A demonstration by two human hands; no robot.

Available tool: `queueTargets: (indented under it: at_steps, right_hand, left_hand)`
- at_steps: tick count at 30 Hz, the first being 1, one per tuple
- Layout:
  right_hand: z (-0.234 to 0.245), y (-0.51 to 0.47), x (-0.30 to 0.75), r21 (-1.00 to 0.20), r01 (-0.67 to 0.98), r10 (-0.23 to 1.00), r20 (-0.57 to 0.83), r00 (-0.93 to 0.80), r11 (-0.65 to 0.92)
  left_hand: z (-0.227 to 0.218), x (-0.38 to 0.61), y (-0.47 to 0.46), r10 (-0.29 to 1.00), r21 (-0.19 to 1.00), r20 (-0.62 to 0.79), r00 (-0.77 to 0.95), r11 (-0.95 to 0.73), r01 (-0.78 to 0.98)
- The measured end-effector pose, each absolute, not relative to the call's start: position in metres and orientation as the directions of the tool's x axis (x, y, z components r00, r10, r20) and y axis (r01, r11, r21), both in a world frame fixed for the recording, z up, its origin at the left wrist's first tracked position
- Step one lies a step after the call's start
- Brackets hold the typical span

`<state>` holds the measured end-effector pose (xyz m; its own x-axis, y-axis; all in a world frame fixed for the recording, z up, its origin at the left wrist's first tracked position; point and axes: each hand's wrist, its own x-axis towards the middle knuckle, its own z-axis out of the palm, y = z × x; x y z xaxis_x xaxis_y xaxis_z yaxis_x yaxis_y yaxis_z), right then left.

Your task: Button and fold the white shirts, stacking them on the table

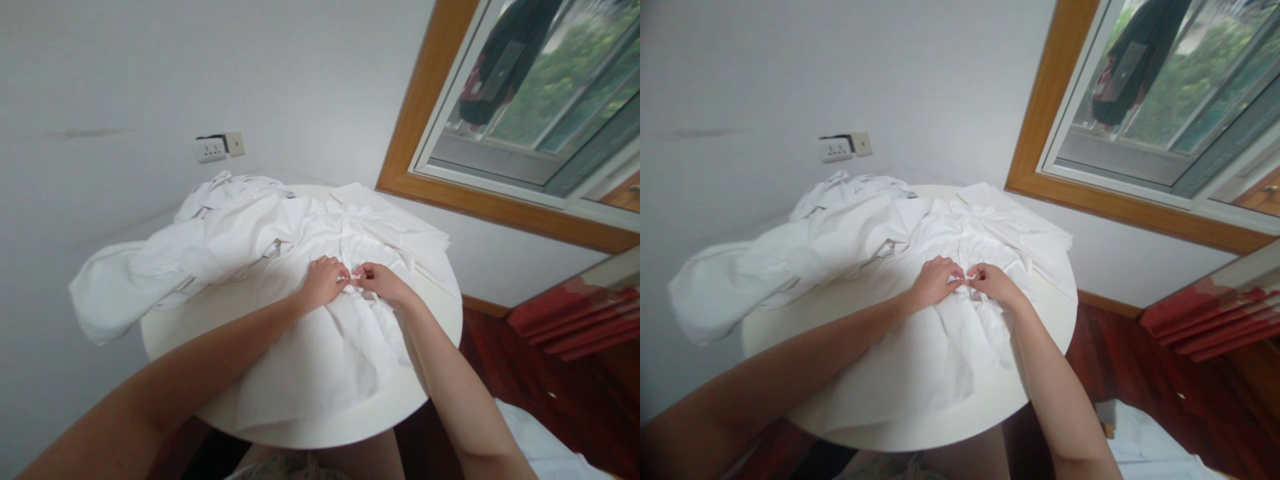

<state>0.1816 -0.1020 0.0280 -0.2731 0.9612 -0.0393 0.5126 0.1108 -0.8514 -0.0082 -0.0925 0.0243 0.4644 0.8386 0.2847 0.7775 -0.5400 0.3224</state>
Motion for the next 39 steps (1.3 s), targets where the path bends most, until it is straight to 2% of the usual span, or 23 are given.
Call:
queueTargets:
  at_steps: [5, 9, 12, 14, 19, 22, 33, 39]
  right_hand:
    - [0.032, -0.103, 0.182, -0.872, 0.482, 0.951, -0.073, -0.300, 0.085]
    - [0.032, -0.105, 0.180, -0.909, 0.412, 0.977, -0.032, -0.210, 0.059]
    - [0.031, -0.105, 0.179, -0.916, 0.390, 0.978, 0.010, -0.207, 0.092]
    - [0.031, -0.105, 0.178, -0.914, 0.387, 0.971, 0.028, -0.239, 0.121]
    - [0.032, -0.106, 0.175, -0.903, 0.403, 0.966, 0.047, -0.253, 0.149]
    - [0.033, -0.106, 0.174, -0.900, 0.406, 0.967, 0.057, -0.247, 0.157]
    - [0.038, -0.110, 0.173, -0.883, 0.442, 0.956, 0.026, -0.294, 0.159]
    - [0.038, -0.112, 0.172, -0.934, 0.348, 0.943, -0.037, -0.330, 0.085]
  left_hand:
    - [0.025, -0.008, -0.095, 0.835, 0.273, 0.278, 0.474, -0.542, 0.795]
    - [0.026, -0.008, -0.098, 0.826, 0.194, 0.284, 0.488, -0.548, 0.814]
    - [0.024, -0.009, -0.098, 0.804, 0.179, 0.308, 0.508, -0.573, 0.800]
    - [0.023, -0.011, -0.096, 0.805, 0.213, 0.311, 0.506, -0.578, 0.788]
    - [0.021, -0.018, -0.083, 0.851, 0.426, 0.234, 0.470, -0.524, 0.737]
    - [0.021, -0.020, -0.076, 0.855, 0.507, 0.207, 0.476, -0.510, 0.695]
    - [0.018, -0.023, -0.072, 0.854, 0.571, 0.220, 0.472, -0.505, 0.647]
    - [0.019, -0.022, -0.072, 0.859, 0.537, 0.218, 0.464, -0.502, 0.677]
